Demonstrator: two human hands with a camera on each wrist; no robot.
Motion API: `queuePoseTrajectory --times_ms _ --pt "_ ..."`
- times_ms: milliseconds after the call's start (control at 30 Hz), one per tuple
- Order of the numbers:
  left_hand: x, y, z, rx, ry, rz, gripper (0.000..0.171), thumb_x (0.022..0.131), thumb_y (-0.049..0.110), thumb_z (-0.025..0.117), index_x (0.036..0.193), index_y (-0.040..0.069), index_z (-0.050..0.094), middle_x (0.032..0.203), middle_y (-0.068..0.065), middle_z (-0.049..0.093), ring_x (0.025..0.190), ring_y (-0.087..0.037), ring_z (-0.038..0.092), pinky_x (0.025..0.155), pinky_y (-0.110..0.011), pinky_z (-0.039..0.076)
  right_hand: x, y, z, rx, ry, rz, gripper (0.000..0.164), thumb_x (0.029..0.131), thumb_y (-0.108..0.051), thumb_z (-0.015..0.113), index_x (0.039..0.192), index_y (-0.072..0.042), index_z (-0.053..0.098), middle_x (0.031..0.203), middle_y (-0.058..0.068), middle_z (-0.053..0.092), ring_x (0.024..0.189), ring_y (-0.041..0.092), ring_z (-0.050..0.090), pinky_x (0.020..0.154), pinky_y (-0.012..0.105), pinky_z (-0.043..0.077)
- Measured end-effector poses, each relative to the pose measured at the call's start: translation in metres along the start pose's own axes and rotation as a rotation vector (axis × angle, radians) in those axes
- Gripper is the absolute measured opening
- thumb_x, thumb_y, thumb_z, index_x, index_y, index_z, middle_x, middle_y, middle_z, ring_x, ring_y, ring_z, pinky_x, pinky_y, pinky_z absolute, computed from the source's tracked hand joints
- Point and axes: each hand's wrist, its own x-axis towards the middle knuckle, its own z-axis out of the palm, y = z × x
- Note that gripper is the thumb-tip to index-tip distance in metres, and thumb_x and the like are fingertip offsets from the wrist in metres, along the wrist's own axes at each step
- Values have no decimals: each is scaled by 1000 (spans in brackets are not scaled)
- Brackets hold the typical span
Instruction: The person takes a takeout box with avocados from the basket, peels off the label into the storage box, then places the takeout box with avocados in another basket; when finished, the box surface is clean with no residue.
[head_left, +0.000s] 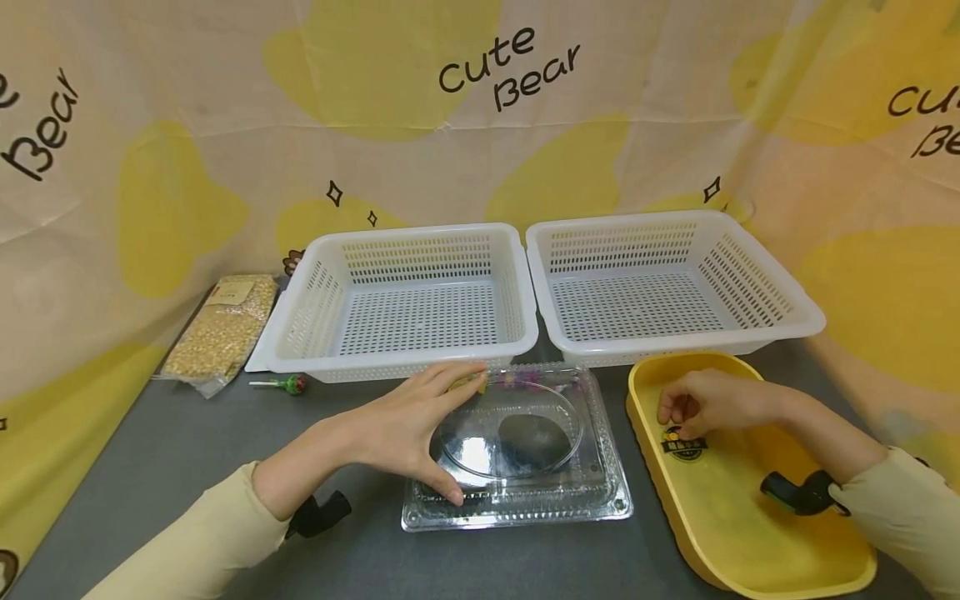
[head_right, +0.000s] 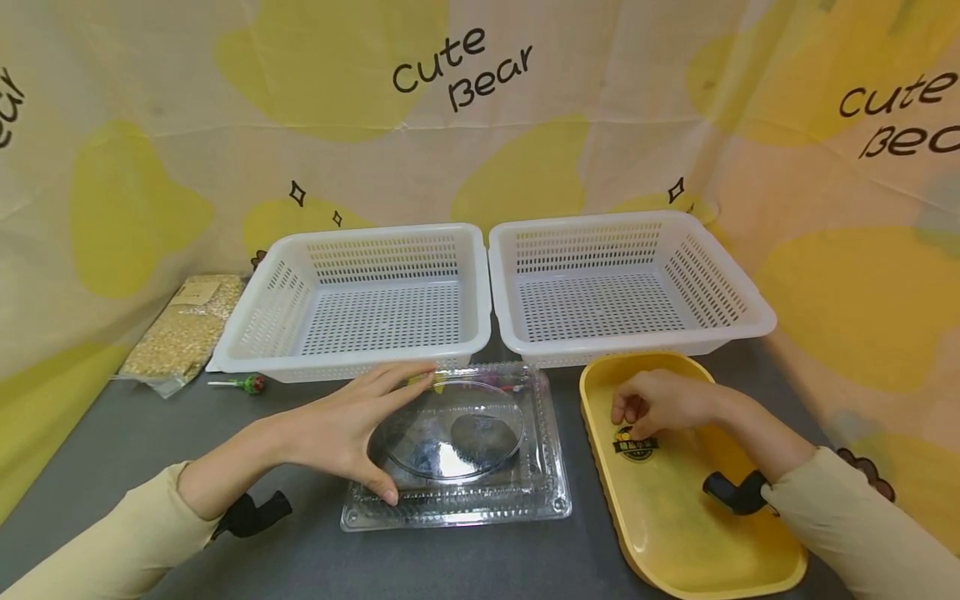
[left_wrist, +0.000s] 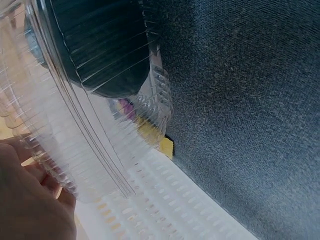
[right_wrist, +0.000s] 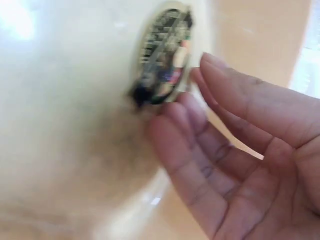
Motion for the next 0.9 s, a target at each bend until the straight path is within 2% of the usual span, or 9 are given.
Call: queuePoseTrajectory --times_ms 100,233,300,433,467,533,633,767,900 --pt "-3 -2 0 -12 12 13 129 62 70 80 160 16 15 169 -1 9 156 -24 11 123 -55 22 -5 -6 -5 15 -38 8 23 82 -13 75 103 -7 67 94 0 67 83 1 57 72 19 50" --pt "-10 -4 -3 -64 82 32 115 67 64 80 158 22 24 167 1 18 154 -25 20 121 -56 26 -18 -16 -20 43 -58 -12 28 88 -17 71 114 -10 64 108 2 69 94 7 62 79 21 53" --pt "-13 -6 -4 -130 133 29 101 72 57 80 155 27 32 164 3 25 151 -24 28 118 -56 31 -26 -17 -30 52 -33 -70 28 91 -16 69 118 -10 63 110 2 69 96 8 64 80 22 54" --pt "-21 -12 -7 -295 263 37 70 83 36 79 146 24 49 152 3 46 139 -21 45 110 -52 42 -38 -16 -53 75 38 -145 31 95 -8 63 126 -5 59 113 -2 67 97 10 65 80 22 56" --pt "-24 -14 -7 -341 294 37 64 85 30 77 143 23 52 148 3 51 134 -20 50 108 -50 45 -41 -15 -58 73 63 -143 32 95 -6 61 127 -4 58 114 -3 67 97 10 65 80 22 56" --pt "-28 -19 -6 -408 352 45 55 88 21 74 140 17 56 138 -1 58 123 -18 57 103 -42 49 -45 -12 -69 90 129 -69 32 96 -6 60 128 -6 57 114 -3 67 99 10 64 80 22 55" --pt "-35 -26 -2 -527 398 38 47 92 12 68 138 12 56 128 -10 62 109 -16 61 96 -29 52 -51 -3 -82 111 258 40 32 98 -9 59 129 -8 57 113 -2 67 99 12 64 79 23 56" --pt "-42 -33 4 -636 403 -21 43 96 10 62 139 11 56 123 -16 62 102 -10 61 91 -24 52 -56 13 -95 98 453 127 33 98 -13 59 130 -7 56 114 -14 65 98 4 64 76 21 56" --pt "-50 -37 7 -650 378 -120 44 97 15 61 141 16 54 123 -15 60 104 -7 60 89 -25 53 -58 30 -103 81 619 219 38 99 -22 61 134 -11 54 114 -30 59 99 -11 56 74 10 46"
